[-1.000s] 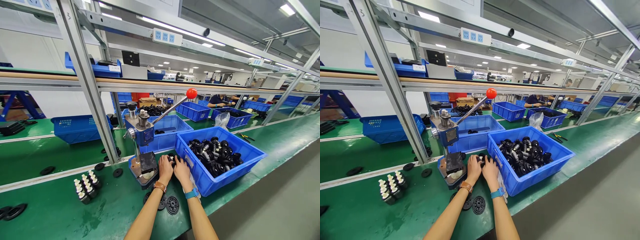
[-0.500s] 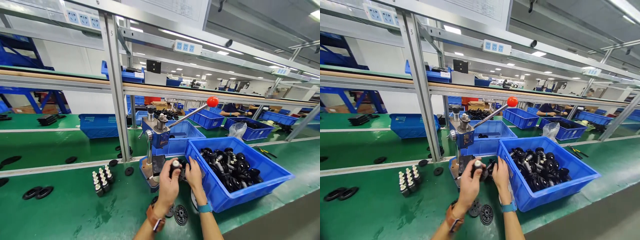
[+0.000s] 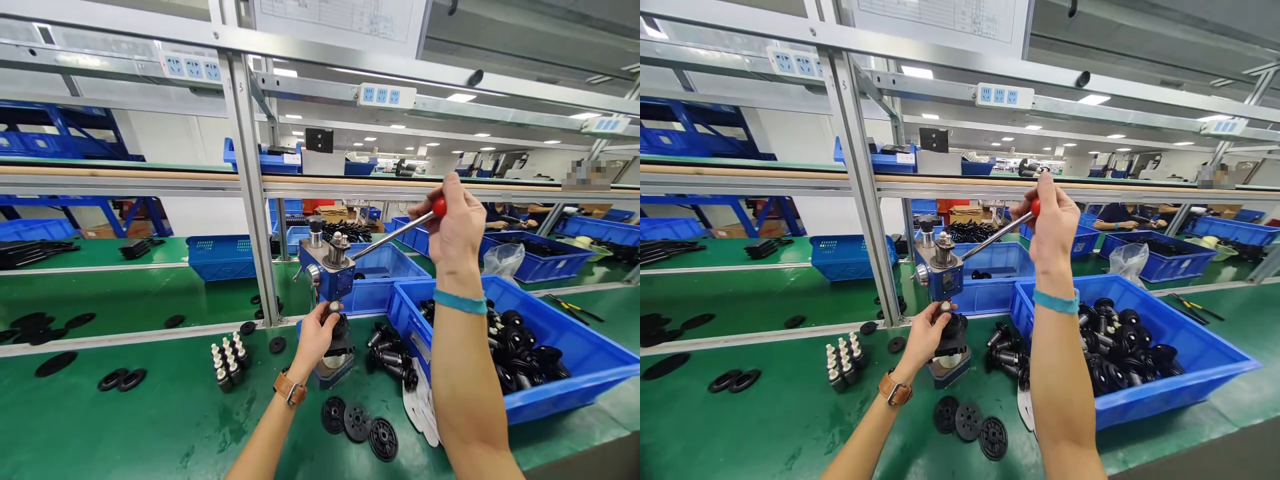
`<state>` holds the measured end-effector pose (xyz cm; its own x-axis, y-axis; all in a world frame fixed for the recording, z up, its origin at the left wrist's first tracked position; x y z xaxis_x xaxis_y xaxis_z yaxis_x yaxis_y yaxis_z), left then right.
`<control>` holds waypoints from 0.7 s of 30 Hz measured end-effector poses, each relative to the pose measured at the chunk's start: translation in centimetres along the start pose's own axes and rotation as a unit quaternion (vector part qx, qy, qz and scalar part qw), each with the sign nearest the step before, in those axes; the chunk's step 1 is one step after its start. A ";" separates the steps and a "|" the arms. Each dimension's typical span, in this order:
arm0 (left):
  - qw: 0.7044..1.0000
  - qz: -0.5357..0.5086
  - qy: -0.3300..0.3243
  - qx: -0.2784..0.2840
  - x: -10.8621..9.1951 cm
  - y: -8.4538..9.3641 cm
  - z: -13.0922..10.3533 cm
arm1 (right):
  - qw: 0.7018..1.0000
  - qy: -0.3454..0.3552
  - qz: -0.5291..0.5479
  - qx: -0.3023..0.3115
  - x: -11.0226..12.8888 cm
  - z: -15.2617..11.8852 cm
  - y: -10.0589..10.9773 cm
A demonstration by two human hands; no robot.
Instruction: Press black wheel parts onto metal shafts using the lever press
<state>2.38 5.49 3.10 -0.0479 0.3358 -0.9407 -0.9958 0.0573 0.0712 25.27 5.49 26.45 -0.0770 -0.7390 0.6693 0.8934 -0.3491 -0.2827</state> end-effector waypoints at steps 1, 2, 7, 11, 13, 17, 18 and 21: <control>1.000 0.002 -0.003 0.000 0.0 0.0 0.1 | 1.000 -0.011 0.005 -0.017 0.0 -0.9 0.9; 1.000 0.001 -0.006 -0.001 0.0 0.0 0.1 | 0.999 -0.015 0.000 -0.038 -0.2 -2.3 2.0; 1.000 0.008 -0.013 -0.004 0.5 0.1 0.2 | 0.978 -0.051 -0.131 -0.156 -3.5 -12.1 8.2; 1.000 0.015 -0.016 -0.005 0.7 0.1 0.1 | 0.969 -0.054 -0.167 -0.176 -5.8 -15.3 9.8; 1.000 0.023 -0.014 -0.006 0.7 0.1 0.1 | 0.968 -0.043 -0.179 -0.168 -6.1 -15.2 9.6; 0.999 0.032 -0.013 -0.005 0.8 0.1 0.1 | 0.963 -0.025 -0.181 -0.199 -6.3 -15.0 9.4; 0.999 0.029 -0.014 -0.004 0.8 0.1 0.1 | 0.961 -0.015 -0.181 -0.210 -6.4 -15.1 9.4; 1.000 0.025 -0.013 -0.007 0.9 0.0 0.1 | 0.962 -0.007 -0.176 -0.209 -7.0 -15.5 9.4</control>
<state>2.34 5.85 2.28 -0.0953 0.3626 -0.9271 -0.9933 0.0264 0.1124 27.40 -1.55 8.46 -0.3333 -0.5261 0.7824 0.5570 -0.7794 -0.2868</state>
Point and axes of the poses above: each hand's wrist, its own z-axis towards the middle knuckle, its own y-axis out of the back of the hand, x = y × z, the point moved 3 cm from there along z, towards the middle knuckle, and after that the axes turned 1 degree about x, right-handed, at the moved point
